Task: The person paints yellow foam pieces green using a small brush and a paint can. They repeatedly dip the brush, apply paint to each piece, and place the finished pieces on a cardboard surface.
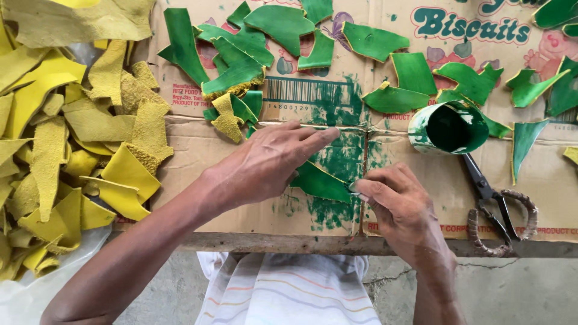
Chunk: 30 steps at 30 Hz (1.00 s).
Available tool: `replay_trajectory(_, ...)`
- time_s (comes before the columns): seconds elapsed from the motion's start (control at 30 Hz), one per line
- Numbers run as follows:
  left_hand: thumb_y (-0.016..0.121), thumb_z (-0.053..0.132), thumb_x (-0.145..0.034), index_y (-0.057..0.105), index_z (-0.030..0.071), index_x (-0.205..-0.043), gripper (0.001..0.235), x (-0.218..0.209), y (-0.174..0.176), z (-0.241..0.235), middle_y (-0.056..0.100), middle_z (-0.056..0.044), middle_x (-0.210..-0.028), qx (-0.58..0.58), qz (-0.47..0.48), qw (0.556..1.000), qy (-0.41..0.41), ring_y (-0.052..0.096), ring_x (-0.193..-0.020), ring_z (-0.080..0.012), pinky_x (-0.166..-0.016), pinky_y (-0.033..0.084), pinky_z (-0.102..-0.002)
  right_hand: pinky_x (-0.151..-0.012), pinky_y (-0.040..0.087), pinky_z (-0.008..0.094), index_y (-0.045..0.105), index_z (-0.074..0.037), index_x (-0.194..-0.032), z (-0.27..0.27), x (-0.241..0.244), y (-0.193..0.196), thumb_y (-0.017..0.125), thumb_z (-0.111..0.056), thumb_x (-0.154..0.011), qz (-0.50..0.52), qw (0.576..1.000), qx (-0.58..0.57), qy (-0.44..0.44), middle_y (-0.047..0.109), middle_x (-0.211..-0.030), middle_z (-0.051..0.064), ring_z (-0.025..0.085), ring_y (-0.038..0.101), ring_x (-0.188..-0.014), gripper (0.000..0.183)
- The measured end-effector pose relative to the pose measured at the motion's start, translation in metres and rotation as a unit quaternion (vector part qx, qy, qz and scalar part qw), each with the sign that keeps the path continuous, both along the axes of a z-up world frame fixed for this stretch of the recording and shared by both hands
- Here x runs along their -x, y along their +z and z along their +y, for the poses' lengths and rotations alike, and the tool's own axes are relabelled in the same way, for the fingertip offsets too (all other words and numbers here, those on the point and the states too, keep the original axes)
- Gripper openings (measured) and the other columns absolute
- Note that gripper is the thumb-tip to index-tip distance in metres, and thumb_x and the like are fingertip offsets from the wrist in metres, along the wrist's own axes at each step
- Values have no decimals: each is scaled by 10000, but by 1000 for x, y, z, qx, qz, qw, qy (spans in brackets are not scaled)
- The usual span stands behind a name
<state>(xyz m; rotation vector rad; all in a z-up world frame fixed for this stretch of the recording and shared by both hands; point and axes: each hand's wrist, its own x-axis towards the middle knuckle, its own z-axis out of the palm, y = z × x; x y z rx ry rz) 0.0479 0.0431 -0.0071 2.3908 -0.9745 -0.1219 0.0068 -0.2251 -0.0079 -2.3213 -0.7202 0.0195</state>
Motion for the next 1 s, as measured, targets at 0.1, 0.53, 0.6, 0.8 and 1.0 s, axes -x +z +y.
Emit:
replay_trajectory(0.1,719,-41,-666,404,32,-1505,900,-2,-4,5,688,-132,-1198,1,45,999,-1,593,-1055,-357,-940,494,-446,-771,521,375,711,-95,-1043,5,-4,5,726,64,-789,1,1000,-3,16,665,-989,58,262,619,-915,300)
replay_trajectory(0.53,712,-55,-696,399,22,-1517,882,-14,-8,19,671,-123,-1049,73,126,989,-8,590,-1090,-326,-981,496,-412,-816,520,409,728,-109,-1020,49,-35,8,708,96,-752,23,989,1,149,656,-1020,67,289,601,-980,338)
replay_trajectory(0.6,742,-30,-688,410,-5,-1487,866,-18,-13,20,694,-119,-1013,78,79,994,-24,585,-1110,-338,-997,482,-430,-828,520,413,732,-114,-1015,53,-39,7,710,93,-739,20,986,9,165,654,-1011,60,289,601,-985,346)
replay_trajectory(0.8,785,3,-644,436,-22,-1447,876,-21,-22,18,709,-142,-1040,74,34,996,-19,584,-1151,-362,-985,482,-429,-884,512,436,723,-117,-1011,62,-47,-1,729,57,-708,-24,976,-4,215,646,-1020,59,308,597,-1039,349)
replay_trajectory(1.0,718,-68,-657,448,44,-1470,865,-21,-21,15,717,-89,-963,46,99,994,0,615,-1103,-316,-964,501,-412,-814,514,421,740,-93,-986,15,-25,13,727,75,-598,48,974,105,194,661,-977,62,290,586,-929,423)
